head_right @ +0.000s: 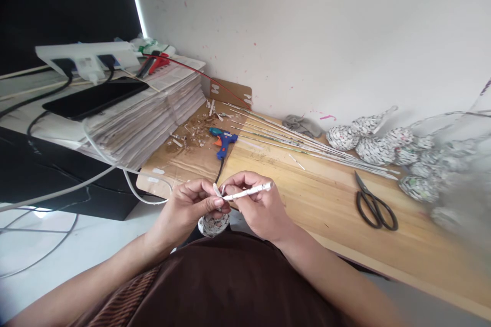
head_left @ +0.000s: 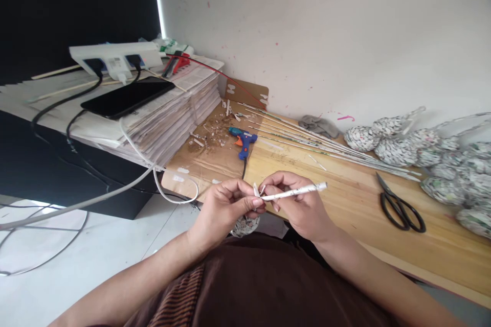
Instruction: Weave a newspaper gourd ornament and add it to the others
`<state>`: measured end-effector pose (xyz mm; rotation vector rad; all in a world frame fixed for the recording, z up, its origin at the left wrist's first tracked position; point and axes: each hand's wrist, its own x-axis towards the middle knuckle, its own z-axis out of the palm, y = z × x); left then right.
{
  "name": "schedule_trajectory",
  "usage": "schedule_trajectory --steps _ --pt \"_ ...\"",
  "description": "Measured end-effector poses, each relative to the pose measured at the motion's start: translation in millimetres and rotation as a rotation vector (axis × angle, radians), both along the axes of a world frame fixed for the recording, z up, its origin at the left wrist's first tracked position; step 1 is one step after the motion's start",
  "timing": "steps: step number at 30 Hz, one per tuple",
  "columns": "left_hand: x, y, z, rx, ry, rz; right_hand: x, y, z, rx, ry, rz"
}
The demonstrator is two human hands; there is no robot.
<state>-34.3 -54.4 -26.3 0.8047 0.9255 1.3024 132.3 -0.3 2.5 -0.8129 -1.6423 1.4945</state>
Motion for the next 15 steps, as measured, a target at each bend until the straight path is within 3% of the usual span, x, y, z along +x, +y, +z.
schedule_trajectory --steps 11,15 --pt "6.3 0.4 -1.5 -0.006 -0.082 0.187 -3.8 -6.2 -7.9 -0.127 0.081 -0.046" --pt "11.3 0.8 -1.1 -0.021 -0.081 0.19 -4.3 -11.6 -12.5 -0.117 0.106 -0.102"
